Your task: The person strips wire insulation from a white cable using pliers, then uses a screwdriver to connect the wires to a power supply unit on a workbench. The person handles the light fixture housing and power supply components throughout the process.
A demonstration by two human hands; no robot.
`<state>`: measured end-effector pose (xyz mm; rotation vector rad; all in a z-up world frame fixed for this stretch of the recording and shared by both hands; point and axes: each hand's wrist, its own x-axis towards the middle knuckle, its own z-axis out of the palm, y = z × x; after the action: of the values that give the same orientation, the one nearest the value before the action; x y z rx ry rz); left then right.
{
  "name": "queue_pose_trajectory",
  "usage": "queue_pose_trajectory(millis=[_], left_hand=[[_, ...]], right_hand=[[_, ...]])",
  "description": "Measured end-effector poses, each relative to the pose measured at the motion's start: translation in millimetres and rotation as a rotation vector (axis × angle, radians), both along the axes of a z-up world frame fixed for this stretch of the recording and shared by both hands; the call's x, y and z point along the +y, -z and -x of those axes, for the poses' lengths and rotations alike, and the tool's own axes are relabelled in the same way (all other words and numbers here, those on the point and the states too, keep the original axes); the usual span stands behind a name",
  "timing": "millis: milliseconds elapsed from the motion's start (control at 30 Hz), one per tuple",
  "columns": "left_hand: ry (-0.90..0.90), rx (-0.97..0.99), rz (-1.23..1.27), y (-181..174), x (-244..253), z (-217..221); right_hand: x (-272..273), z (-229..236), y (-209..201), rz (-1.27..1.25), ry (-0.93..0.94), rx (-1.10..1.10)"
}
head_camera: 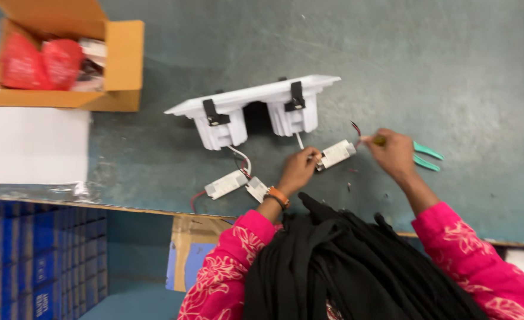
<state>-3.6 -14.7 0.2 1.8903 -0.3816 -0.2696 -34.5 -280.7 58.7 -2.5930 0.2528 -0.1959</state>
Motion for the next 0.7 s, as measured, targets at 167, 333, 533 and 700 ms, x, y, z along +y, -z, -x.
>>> queue_pose_trajectory(millis=[167,333,533,700], left_hand=[[0.001,0.016,0.013,-18,-2,-7],[-0.007,-0.060,0.026,-23,3,0],[0.025,0.035,0.099,-26,2,-5],[0.006,-0.065,0.123,-28,3,2]], right_hand=[[52,7,-17,-0.144,-0.440,-0.147],[72,0,-15,0.102,-0.561,-0.211],[60,-14,-8,0.274,-0.715,-0.293],[64,-13,18,-0.276,-0.257,0.207]])
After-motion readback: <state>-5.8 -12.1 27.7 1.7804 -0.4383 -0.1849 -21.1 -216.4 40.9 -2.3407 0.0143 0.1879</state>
